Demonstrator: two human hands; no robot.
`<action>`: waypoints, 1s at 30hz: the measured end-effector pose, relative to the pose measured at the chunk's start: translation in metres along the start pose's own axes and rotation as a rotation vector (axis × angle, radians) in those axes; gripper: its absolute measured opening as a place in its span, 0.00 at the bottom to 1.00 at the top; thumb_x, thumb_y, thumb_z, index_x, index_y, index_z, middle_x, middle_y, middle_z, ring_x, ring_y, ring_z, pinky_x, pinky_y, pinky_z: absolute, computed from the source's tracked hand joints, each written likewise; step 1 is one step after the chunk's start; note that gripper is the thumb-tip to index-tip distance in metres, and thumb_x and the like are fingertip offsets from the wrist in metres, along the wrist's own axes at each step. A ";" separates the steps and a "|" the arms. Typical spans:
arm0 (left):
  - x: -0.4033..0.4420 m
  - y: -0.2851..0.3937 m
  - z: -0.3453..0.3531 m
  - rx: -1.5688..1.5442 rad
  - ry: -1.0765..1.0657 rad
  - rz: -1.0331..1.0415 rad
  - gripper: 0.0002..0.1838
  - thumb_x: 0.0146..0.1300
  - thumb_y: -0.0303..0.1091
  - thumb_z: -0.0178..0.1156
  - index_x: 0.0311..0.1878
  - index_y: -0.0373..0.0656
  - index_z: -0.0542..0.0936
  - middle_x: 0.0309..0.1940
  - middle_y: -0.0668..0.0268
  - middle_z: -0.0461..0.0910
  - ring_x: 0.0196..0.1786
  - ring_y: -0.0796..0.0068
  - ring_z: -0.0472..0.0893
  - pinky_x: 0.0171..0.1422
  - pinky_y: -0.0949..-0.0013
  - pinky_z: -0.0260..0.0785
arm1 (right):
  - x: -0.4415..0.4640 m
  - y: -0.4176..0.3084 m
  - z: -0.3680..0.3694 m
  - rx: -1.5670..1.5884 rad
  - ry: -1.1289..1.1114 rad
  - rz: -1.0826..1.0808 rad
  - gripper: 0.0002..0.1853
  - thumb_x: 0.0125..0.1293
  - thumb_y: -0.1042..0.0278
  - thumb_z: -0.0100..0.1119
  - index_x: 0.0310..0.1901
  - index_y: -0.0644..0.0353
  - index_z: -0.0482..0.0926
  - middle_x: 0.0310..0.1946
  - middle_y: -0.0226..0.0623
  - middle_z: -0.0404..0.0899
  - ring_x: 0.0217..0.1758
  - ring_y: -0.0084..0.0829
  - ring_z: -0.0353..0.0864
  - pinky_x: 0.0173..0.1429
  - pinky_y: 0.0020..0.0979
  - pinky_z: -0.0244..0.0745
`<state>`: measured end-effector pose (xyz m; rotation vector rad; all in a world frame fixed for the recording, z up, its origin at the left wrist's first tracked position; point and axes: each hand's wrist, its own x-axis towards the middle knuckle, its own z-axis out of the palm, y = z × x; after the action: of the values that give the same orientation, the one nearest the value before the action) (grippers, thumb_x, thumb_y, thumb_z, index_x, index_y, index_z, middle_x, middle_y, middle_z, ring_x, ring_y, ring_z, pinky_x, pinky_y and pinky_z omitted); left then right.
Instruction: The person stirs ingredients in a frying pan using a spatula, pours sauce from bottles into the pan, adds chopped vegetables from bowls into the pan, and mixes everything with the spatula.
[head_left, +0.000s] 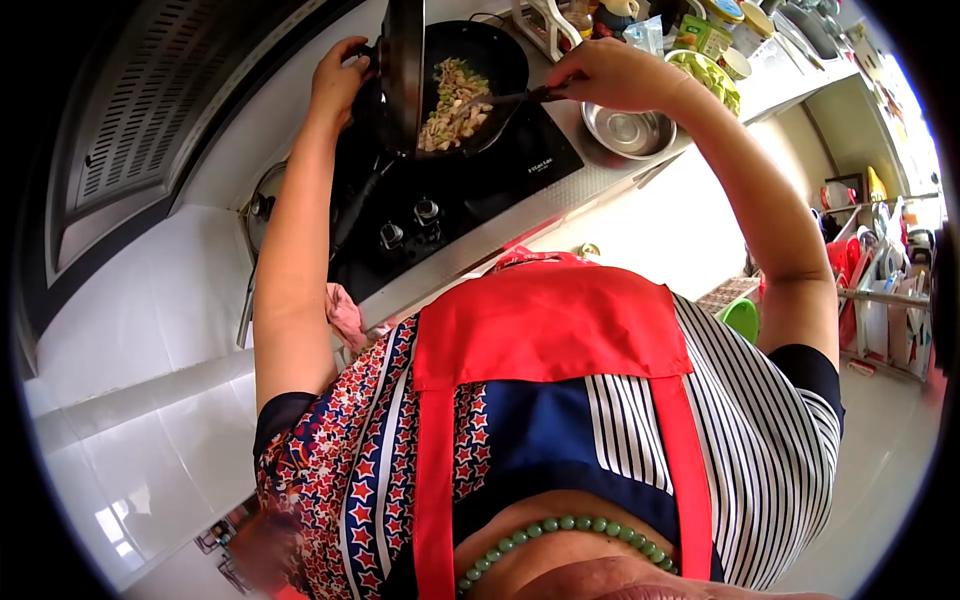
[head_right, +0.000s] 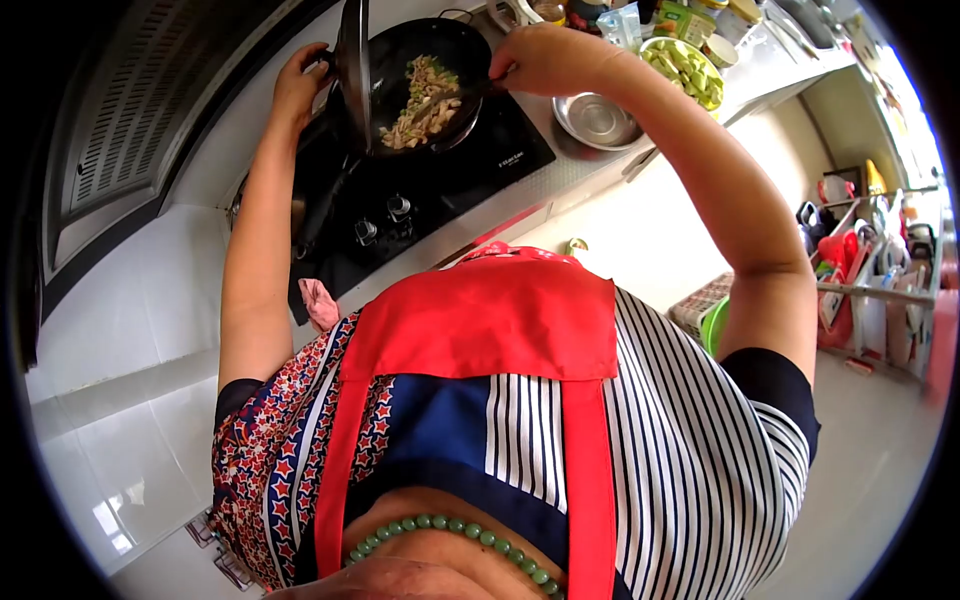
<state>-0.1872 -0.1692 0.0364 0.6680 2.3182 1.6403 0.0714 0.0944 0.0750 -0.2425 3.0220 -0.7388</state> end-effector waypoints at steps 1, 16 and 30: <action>0.002 0.000 0.001 -0.012 -0.006 0.002 0.17 0.63 0.19 0.53 0.55 0.37 0.74 0.55 0.58 0.72 0.53 0.68 0.75 0.54 0.70 0.75 | -0.004 -0.004 -0.006 0.047 -0.043 0.039 0.12 0.62 0.66 0.55 0.45 0.59 0.81 0.39 0.42 0.82 0.43 0.38 0.81 0.50 0.33 0.74; 0.004 0.014 0.026 -0.004 -0.033 0.046 0.18 0.64 0.19 0.51 0.58 0.36 0.72 0.57 0.57 0.69 0.54 0.67 0.75 0.58 0.67 0.74 | 0.063 0.043 0.107 0.226 0.414 0.327 0.14 0.61 0.61 0.52 0.46 0.52 0.82 0.42 0.45 0.81 0.49 0.48 0.79 0.55 0.42 0.74; 0.003 0.018 0.016 0.002 -0.005 0.123 0.18 0.60 0.18 0.54 0.55 0.36 0.75 0.53 0.57 0.74 0.48 0.69 0.79 0.52 0.71 0.75 | -0.019 0.016 -0.007 -0.302 0.091 0.186 0.11 0.54 0.71 0.54 0.37 0.51 0.83 0.35 0.37 0.82 0.42 0.39 0.82 0.44 0.39 0.75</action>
<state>-0.1790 -0.1497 0.0479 0.8289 2.3174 1.6862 0.0879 0.1142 0.0735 0.0710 3.1746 -0.2871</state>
